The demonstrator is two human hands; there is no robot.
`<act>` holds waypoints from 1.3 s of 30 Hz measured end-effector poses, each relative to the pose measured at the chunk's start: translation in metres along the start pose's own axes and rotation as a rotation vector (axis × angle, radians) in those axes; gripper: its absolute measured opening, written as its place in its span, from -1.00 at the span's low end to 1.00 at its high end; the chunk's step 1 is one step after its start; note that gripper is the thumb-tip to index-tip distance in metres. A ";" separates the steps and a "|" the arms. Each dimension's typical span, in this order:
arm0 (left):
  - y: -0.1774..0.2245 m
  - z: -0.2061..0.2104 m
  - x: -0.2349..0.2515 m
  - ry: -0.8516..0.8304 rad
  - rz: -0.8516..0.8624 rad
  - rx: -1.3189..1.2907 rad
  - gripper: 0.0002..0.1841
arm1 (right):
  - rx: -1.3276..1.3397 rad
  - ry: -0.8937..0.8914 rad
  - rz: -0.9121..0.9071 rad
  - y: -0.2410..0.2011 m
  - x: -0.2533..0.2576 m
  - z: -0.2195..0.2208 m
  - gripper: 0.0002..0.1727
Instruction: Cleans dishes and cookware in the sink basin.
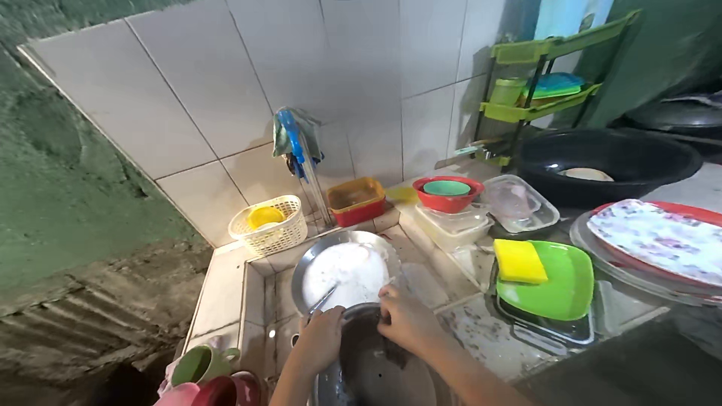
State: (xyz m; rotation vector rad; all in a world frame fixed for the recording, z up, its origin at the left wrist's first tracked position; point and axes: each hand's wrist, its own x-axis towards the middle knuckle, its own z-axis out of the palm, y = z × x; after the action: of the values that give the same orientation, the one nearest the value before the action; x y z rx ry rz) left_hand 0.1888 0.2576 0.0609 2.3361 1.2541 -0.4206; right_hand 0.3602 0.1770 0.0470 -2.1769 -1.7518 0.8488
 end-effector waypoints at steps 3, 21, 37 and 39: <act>-0.006 0.005 -0.008 0.009 -0.040 -0.035 -0.52 | -0.007 0.017 0.047 0.005 -0.007 -0.004 -0.69; 0.007 0.007 -0.044 0.009 -0.234 0.058 -0.46 | 0.048 0.137 0.180 0.031 -0.036 -0.001 -0.75; 0.006 0.027 -0.012 0.136 -0.060 -0.093 -0.50 | -0.224 0.112 -0.593 -0.012 0.035 0.030 -0.77; 0.004 0.032 -0.014 0.182 -0.043 -0.117 -0.53 | -0.204 0.122 -0.466 -0.009 0.028 0.024 -0.72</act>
State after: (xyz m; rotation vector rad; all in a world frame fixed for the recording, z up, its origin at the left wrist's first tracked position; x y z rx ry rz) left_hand 0.1834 0.2294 0.0415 2.2924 1.3758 -0.1456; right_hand 0.3429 0.2014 0.0233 -1.7588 -2.2287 0.4320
